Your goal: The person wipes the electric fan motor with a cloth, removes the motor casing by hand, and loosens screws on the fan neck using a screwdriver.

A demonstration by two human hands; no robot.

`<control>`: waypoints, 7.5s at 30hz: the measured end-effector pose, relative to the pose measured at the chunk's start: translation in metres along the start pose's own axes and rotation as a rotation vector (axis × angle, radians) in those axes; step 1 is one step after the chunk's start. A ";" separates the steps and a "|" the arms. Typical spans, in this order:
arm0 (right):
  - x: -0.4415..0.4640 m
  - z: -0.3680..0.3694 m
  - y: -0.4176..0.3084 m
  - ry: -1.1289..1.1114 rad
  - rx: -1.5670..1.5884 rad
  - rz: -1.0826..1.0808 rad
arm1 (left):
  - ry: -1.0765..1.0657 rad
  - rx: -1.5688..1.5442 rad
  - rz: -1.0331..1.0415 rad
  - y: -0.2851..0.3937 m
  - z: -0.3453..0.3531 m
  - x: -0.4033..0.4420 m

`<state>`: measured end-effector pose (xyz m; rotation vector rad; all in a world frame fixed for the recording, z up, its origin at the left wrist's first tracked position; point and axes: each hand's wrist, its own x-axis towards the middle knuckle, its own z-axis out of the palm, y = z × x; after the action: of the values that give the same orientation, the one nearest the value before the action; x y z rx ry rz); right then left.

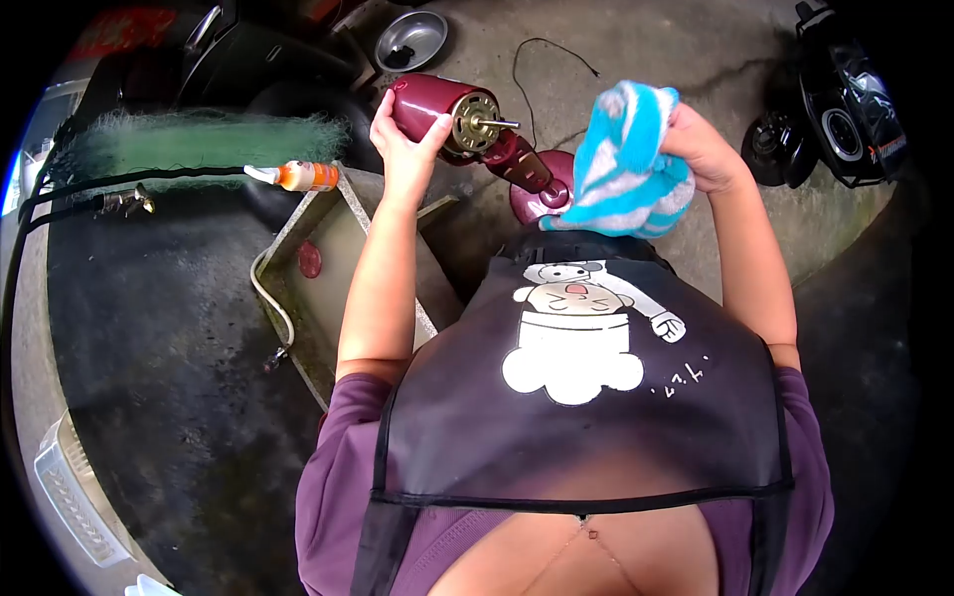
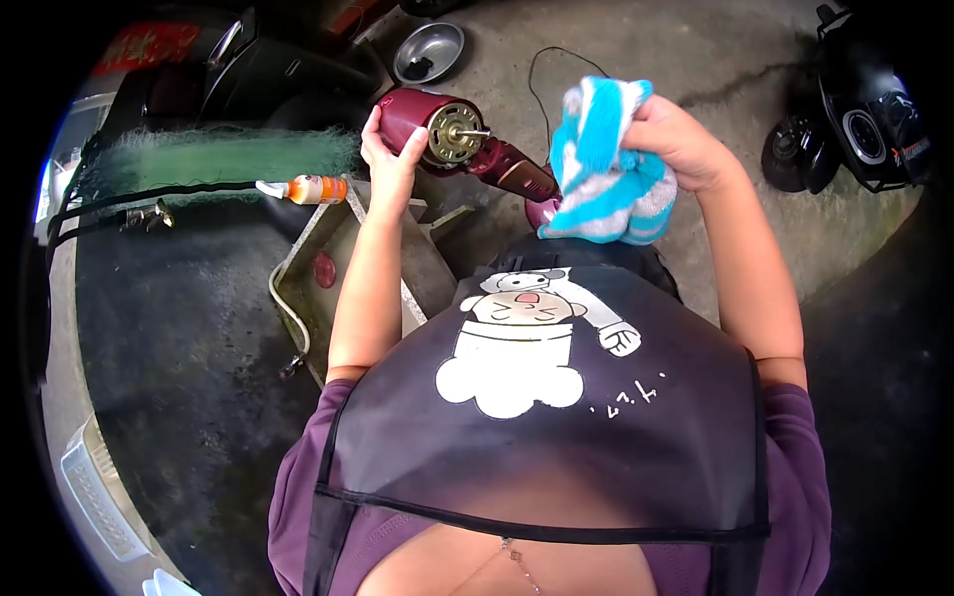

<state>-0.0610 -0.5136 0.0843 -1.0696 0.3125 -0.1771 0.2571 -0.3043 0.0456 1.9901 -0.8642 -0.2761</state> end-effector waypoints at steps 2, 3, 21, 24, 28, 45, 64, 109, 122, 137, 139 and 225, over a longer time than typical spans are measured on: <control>0.000 -0.011 0.017 0.030 0.150 -0.129 | -0.035 0.024 -0.009 0.004 -0.001 -0.002; 0.000 -0.014 0.025 0.033 0.161 -0.129 | -0.046 0.017 -0.010 0.007 0.000 -0.004; 0.073 0.039 0.064 0.177 0.238 -0.074 | -0.183 -0.360 -0.111 0.002 -0.038 -0.029; 0.092 0.043 0.080 0.230 0.181 -0.089 | -0.220 -0.431 -0.223 -0.013 -0.036 -0.043; 0.108 0.060 0.086 0.428 0.105 -0.044 | -0.371 -0.456 -0.252 -0.024 -0.023 -0.052; 0.094 0.097 0.058 0.221 -0.396 -0.080 | -0.267 -0.105 0.057 -0.036 -0.013 -0.035; 0.174 0.114 0.024 0.335 -0.186 0.001 | -0.361 -0.260 -0.235 -0.045 -0.040 0.046; 0.304 0.097 -0.016 0.178 -1.471 -0.648 | 0.173 -0.562 -0.056 -0.105 0.052 0.088; 0.298 0.076 0.029 0.053 -1.001 -1.056 | 0.084 -0.937 0.432 -0.132 0.101 0.097; 0.262 0.001 0.158 0.003 -0.472 -1.418 | 0.009 -0.803 0.602 -0.124 0.123 0.079; 0.245 -0.011 0.178 0.080 -0.425 -1.402 | -0.038 -0.775 0.646 -0.122 0.127 0.077; 0.232 -0.017 0.254 0.072 -0.993 -1.671 | 0.188 -0.716 0.488 -0.148 0.131 -0.018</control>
<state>0.1498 -0.4758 -0.1854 -2.0836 -0.6022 -1.6800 0.2465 -0.3303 -0.1509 1.0875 -0.9332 -0.0895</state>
